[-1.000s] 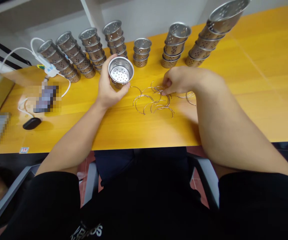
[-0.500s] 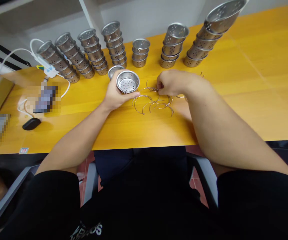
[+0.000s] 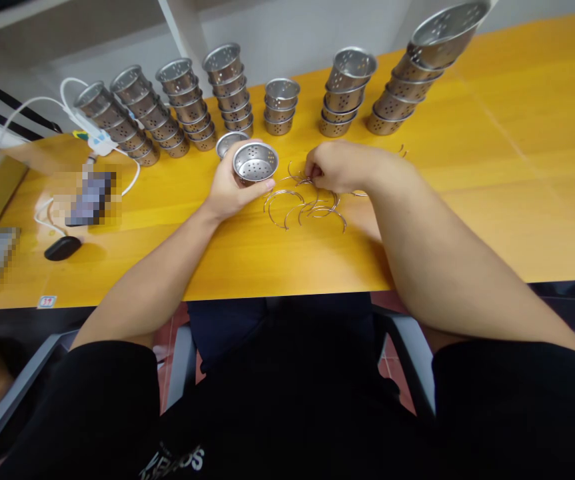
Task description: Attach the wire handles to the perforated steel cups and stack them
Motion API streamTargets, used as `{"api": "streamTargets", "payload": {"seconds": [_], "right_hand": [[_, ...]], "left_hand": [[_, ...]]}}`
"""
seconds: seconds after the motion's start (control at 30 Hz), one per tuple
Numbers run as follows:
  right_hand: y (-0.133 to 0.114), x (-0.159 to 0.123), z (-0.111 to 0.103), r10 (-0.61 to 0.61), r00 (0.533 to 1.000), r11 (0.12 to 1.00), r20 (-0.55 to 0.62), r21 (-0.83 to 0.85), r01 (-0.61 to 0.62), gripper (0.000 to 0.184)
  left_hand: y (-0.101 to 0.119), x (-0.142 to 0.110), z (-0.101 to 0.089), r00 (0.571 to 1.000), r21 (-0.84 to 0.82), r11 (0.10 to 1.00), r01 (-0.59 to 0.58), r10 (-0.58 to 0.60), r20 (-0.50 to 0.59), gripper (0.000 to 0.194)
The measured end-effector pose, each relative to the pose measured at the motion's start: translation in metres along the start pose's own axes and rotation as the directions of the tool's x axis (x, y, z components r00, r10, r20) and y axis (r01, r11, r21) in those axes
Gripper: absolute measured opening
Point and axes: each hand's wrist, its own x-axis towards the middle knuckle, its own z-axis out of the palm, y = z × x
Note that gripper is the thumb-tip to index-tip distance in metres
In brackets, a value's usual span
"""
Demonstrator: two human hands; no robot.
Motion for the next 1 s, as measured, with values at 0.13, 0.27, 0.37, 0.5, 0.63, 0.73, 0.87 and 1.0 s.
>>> {"api": "streamTargets", "payload": {"seconds": [0.13, 0.27, 0.37, 0.5, 0.63, 0.73, 0.87, 1.0], "right_hand": [[-0.004, -0.004, -0.010, 0.018, 0.995, 0.999, 0.095, -0.033, -0.015, 0.022], [-0.010, -0.010, -0.017, 0.026, 0.998, 0.999, 0.065, -0.026, -0.024, 0.019], [-0.006, -0.010, -0.014, 0.014, 1.000, 1.000, -0.023, -0.011, -0.015, 0.017], [0.003, -0.007, -0.008, 0.000, 0.987, 0.998, -0.158, 0.056, 0.009, 0.019], [0.005, -0.006, -0.006, 0.028, 0.976, 0.994, -0.216, 0.106, -0.005, 0.023], [0.002, -0.007, -0.007, 0.013, 0.957, 0.991, -0.290, 0.134, 0.027, 0.032], [-0.001, -0.008, -0.008, -0.011, 0.943, 0.986, -0.333, 0.152, 0.065, 0.030], [0.000, -0.009, -0.009, -0.022, 0.947, 0.983, -0.319, 0.164, 0.078, 0.024]], "left_hand": [[0.022, -0.001, -0.003, 0.998, 0.034, 0.998, 0.051, -0.051, -0.022, 0.120], [0.026, -0.002, -0.003, 0.994, 0.036, 0.995, 0.096, -0.094, -0.053, 0.122], [0.010, 0.000, -0.001, 0.996, 0.016, 0.998, 0.066, -0.065, -0.063, 0.132], [-0.019, 0.005, 0.005, 0.996, -0.072, 0.995, -0.067, 0.062, -0.069, 0.133], [-0.025, 0.007, 0.008, 0.989, -0.115, 0.982, -0.147, 0.142, -0.050, 0.118], [-0.012, 0.005, 0.006, 0.988, -0.084, 0.985, -0.149, 0.146, -0.044, 0.115], [0.002, 0.002, 0.002, 0.991, -0.051, 0.991, -0.122, 0.119, -0.059, 0.114], [-0.006, 0.002, 0.004, 0.993, -0.036, 0.995, -0.097, 0.094, -0.073, 0.120]]}}
